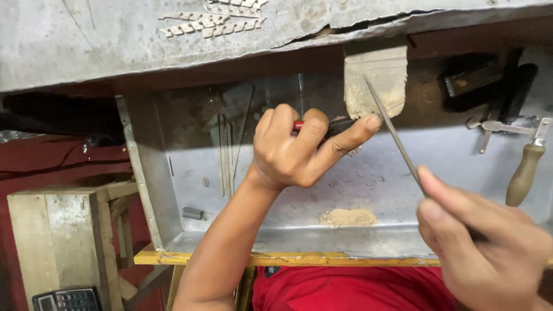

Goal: A person uses a hand file to shape and smooth a small metal jewelry component held in place with pliers at a workbench.

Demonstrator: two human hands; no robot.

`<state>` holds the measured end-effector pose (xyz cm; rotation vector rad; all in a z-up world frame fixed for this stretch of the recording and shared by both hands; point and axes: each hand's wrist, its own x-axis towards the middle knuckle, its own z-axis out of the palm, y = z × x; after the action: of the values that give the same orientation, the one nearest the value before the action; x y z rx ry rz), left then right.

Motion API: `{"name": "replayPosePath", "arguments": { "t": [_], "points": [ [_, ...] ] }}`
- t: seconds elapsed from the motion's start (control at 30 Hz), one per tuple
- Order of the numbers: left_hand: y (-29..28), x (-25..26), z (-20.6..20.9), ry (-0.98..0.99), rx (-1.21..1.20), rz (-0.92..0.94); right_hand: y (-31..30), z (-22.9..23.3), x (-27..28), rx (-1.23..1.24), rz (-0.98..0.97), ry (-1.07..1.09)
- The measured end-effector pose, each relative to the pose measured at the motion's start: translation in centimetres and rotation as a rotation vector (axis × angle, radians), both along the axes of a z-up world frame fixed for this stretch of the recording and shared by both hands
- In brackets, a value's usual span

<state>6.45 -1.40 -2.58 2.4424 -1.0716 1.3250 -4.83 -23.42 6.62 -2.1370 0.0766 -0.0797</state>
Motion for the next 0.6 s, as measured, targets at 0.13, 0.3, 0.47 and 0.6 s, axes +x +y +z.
{"name": "replayPosePath", "arguments": {
  "t": [0.13, 0.3, 0.47, 0.6],
  "points": [
    [0.1, 0.1, 0.1, -0.022, 0.017, 0.006, 0.2, -0.5, 1.1, 0.225, 0.013, -0.003],
    [0.2, 0.1, -0.2, -0.014, 0.009, 0.017, -0.6, 0.2, -2.0, 0.031, -0.024, 0.041],
    [0.1, 0.0, 0.2, -0.009, 0.008, 0.019, 0.0, 1.4, -0.4, -0.228, -0.040, 0.094],
    [0.0, -0.1, 0.1, -0.014, 0.003, 0.022, 0.7, 0.8, 1.8, 0.046, -0.008, 0.006]
  ]
}}
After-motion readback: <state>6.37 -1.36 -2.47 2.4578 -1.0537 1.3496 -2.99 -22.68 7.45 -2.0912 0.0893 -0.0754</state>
